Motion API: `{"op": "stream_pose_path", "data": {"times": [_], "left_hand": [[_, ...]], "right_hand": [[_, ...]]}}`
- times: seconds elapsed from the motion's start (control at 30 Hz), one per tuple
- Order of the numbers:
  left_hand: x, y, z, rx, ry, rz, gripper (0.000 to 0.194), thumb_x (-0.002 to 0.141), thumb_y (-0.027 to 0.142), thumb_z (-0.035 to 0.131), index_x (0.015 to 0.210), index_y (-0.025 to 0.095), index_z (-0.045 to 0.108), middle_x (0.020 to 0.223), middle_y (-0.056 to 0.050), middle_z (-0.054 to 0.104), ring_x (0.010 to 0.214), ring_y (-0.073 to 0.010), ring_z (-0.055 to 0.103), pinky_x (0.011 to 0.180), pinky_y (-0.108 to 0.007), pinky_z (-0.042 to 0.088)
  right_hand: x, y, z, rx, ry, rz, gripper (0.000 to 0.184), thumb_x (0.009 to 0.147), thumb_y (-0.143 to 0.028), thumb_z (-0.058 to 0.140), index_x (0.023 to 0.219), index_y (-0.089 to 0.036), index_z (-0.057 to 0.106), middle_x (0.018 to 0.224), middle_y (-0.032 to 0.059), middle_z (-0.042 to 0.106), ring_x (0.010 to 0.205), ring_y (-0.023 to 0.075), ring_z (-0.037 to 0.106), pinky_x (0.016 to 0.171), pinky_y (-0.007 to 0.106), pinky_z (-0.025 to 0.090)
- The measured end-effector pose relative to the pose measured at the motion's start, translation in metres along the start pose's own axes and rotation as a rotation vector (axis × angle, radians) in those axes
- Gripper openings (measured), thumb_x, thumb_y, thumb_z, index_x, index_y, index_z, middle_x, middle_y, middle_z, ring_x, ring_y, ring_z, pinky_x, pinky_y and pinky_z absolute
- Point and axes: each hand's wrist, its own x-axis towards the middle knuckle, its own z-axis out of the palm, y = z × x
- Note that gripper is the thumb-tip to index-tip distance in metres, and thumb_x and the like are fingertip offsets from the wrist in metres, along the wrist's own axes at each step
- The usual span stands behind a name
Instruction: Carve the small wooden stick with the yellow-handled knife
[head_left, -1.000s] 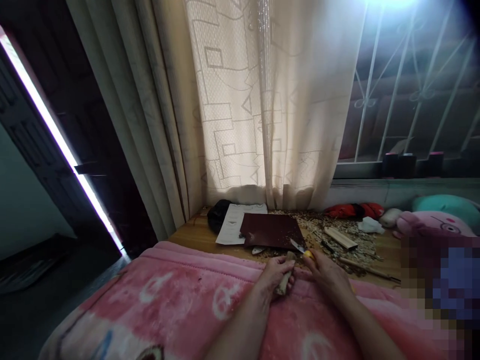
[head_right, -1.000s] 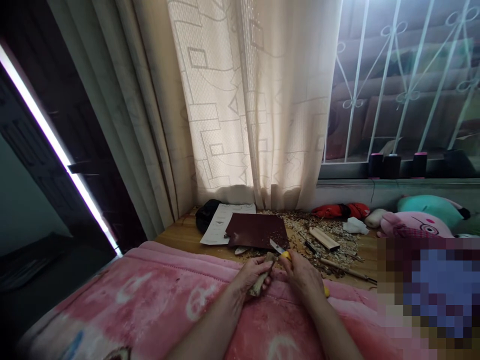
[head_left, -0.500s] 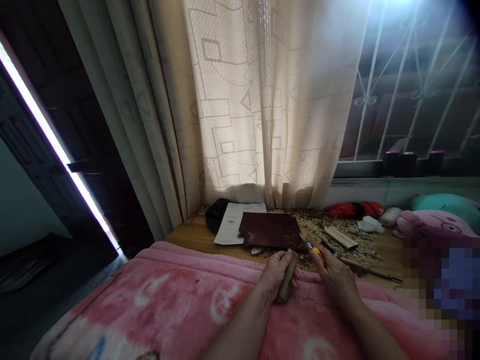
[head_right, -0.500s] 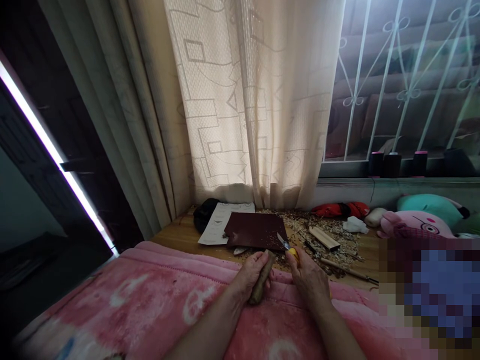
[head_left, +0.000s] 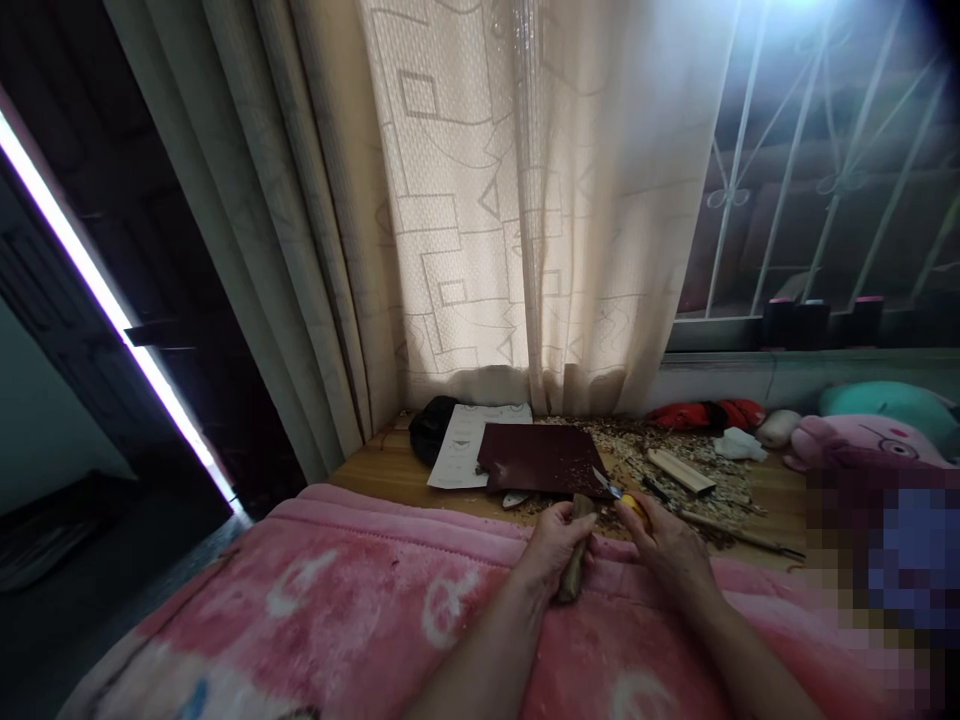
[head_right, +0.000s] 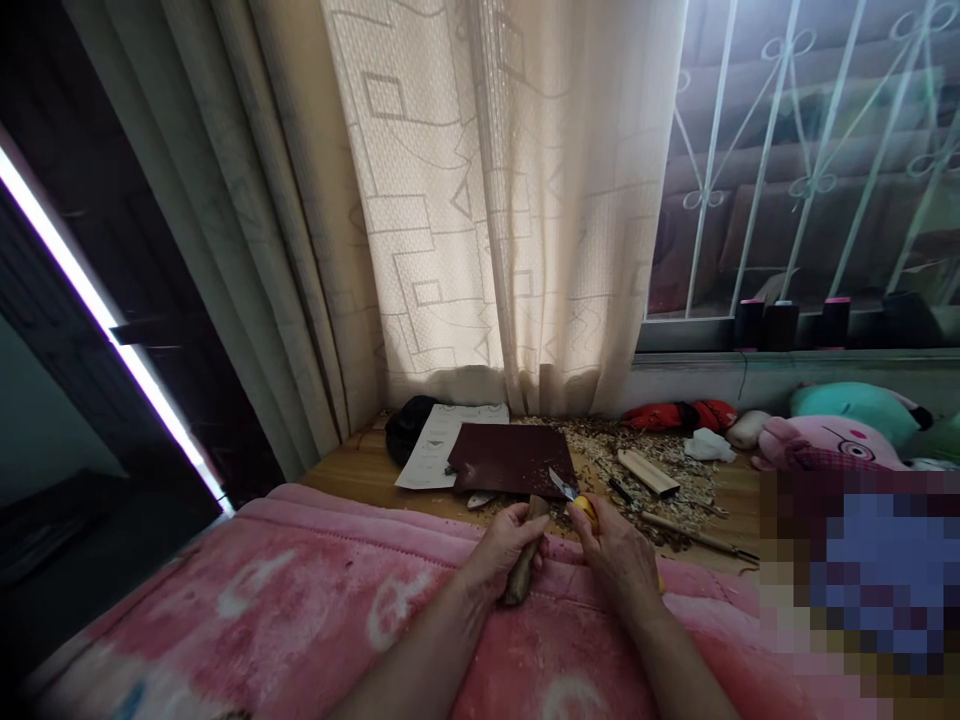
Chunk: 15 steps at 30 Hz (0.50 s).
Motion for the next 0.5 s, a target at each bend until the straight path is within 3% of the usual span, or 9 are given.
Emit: {"op": "stream_pose_path", "data": {"times": [0.1, 0.17, 0.27, 0.5], "left_hand": [[0.0, 0.0, 0.001, 0.012, 0.024, 0.057, 0.037, 0.053, 0.028, 0.06, 0.083, 0.014, 0.043, 0.059, 0.004, 0.047, 0.039, -0.0029, 0.041, 0.038, -0.015, 0.031], [0.001, -0.003, 0.001, 0.029, 0.033, 0.063, 0.035, 0.054, 0.028, 0.059, 0.082, 0.014, 0.043, 0.057, 0.005, 0.046, 0.038, -0.0036, 0.041, 0.037, -0.015, 0.031], [0.004, -0.007, -0.001, 0.07, 0.037, 0.019, 0.033, 0.06, 0.039, 0.052, 0.08, 0.015, 0.042, 0.051, 0.004, 0.046, 0.035, -0.0053, 0.04, 0.034, -0.016, 0.03], [0.008, -0.009, -0.005, 0.03, 0.05, -0.048, 0.054, 0.064, 0.062, 0.029, 0.079, 0.012, 0.044, 0.048, 0.0, 0.049, 0.033, -0.0066, 0.041, 0.033, -0.016, 0.028]], "right_hand": [[0.002, 0.003, 0.0, 0.008, 0.0, 0.045, 0.043, 0.07, -0.055, 0.024, 0.096, -0.029, 0.046, 0.082, -0.0002, 0.059, 0.073, 0.0167, 0.053, 0.056, 0.023, 0.033], [0.004, 0.005, 0.002, 0.016, 0.005, 0.055, 0.043, 0.07, -0.056, 0.024, 0.096, -0.029, 0.046, 0.083, 0.0, 0.059, 0.074, 0.0167, 0.053, 0.056, 0.023, 0.033], [0.005, 0.007, 0.003, 0.014, -0.001, 0.029, 0.043, 0.07, -0.055, 0.025, 0.095, -0.028, 0.047, 0.083, 0.0005, 0.059, 0.073, 0.0164, 0.053, 0.056, 0.023, 0.032], [0.006, 0.003, 0.002, 0.019, -0.025, 0.04, 0.043, 0.07, -0.055, 0.024, 0.095, -0.029, 0.048, 0.084, 0.0002, 0.058, 0.075, 0.0168, 0.053, 0.058, 0.023, 0.033]]}}
